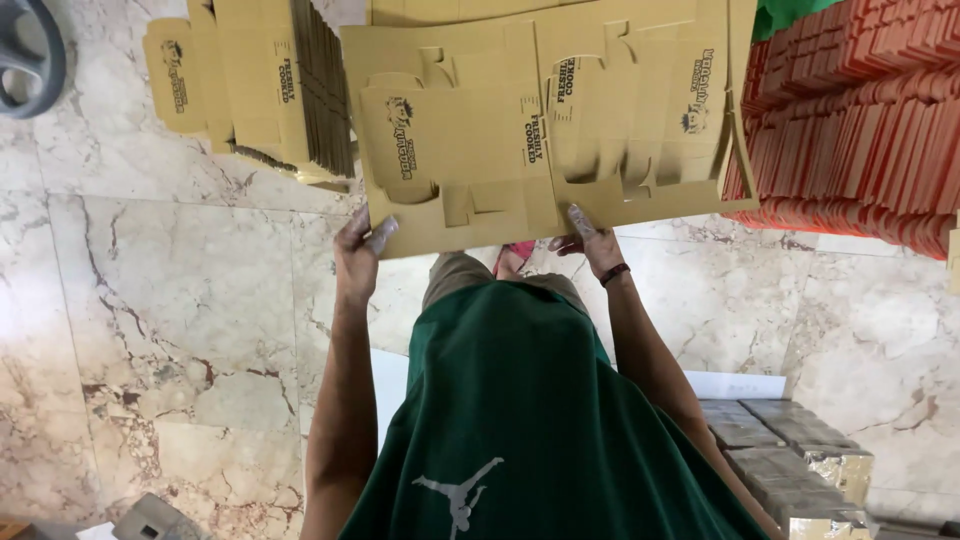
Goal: The person is picking up cardboard box flats from a large pile, inspecting them, and stacking them neatly into organized piles on the floor.
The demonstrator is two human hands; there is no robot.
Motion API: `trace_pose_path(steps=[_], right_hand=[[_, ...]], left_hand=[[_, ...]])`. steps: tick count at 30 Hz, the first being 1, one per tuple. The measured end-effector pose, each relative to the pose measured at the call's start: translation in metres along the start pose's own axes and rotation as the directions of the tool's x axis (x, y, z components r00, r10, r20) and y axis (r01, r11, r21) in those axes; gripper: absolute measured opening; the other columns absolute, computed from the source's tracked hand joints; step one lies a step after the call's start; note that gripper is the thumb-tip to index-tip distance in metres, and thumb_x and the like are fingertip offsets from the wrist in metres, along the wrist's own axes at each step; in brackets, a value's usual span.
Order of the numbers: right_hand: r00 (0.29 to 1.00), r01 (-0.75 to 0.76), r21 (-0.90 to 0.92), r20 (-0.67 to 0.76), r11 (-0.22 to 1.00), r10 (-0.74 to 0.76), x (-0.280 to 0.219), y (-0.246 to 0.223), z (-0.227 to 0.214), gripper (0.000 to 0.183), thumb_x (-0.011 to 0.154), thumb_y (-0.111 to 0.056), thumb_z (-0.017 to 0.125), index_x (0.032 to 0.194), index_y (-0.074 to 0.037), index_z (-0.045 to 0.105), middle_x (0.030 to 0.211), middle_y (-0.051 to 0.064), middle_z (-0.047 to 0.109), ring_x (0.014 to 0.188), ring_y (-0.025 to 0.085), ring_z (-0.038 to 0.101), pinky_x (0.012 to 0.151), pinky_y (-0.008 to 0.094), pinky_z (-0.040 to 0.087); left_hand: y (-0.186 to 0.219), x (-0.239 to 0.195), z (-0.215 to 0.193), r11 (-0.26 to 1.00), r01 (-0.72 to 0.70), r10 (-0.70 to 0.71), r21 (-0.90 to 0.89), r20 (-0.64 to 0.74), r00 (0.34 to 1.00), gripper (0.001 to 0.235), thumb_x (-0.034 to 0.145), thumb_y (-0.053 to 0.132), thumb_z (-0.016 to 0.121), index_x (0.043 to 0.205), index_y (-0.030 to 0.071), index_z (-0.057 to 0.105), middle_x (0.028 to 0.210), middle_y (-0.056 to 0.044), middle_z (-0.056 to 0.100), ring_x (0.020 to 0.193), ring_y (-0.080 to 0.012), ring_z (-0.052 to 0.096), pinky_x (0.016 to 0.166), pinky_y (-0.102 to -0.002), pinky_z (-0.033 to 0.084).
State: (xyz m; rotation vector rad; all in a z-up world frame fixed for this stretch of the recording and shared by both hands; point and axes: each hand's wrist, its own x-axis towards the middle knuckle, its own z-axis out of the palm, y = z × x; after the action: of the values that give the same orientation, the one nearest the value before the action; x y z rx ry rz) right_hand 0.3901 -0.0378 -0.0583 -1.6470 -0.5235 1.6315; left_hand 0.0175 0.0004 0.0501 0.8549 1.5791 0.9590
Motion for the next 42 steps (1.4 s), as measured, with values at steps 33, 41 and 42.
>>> trace_pose_path(steps=[33,41,42], right_hand=[[0.94,0.318,-0.426,0.023,0.847,-0.341,-0.016,-0.053,0.018,0.03,0.096,-0.011,0.077,0.101,0.018,0.068,0.077,0.036,0.069,0.067,0.05,0.069,0.059,0.053,0.061],[0.962,-0.273,0.211,0.038,0.939,0.271,-0.012,-0.02,0.021,0.071,0.095,-0.055,0.074,0.11,0.013,0.062,0.088,0.028,0.072,0.083,0.04,0.077,0.074,0.063,0.061],[0.961,-0.274,0.221,0.027,0.936,0.275,-0.007,-0.009,0.029,0.071,0.095,-0.055,0.074,0.11,0.013,0.062,0.088,0.028,0.072,0.083,0.04,0.077,0.074,0.063,0.061]], left_hand=[[-0.054,0.108,0.246,0.298,-0.051,-0.277,0.953,0.137,0.951,0.135,0.083,0.02,0.085,0.16,0.029,-0.025,0.157,-0.024,-0.043,0.139,-0.0699,-0.025,0.083,-0.1,0.014],[0.036,0.067,0.217,0.12,-0.256,-0.26,0.959,0.28,0.924,0.107,0.086,0.036,0.084,0.167,0.021,0.015,0.164,-0.024,-0.027,0.146,-0.0659,-0.011,0.097,-0.091,0.027],[0.036,0.065,0.219,0.116,-0.269,-0.266,0.956,0.291,0.919,0.107,0.086,0.036,0.084,0.167,0.021,0.015,0.164,-0.024,-0.027,0.146,-0.0659,-0.011,0.097,-0.091,0.027]])
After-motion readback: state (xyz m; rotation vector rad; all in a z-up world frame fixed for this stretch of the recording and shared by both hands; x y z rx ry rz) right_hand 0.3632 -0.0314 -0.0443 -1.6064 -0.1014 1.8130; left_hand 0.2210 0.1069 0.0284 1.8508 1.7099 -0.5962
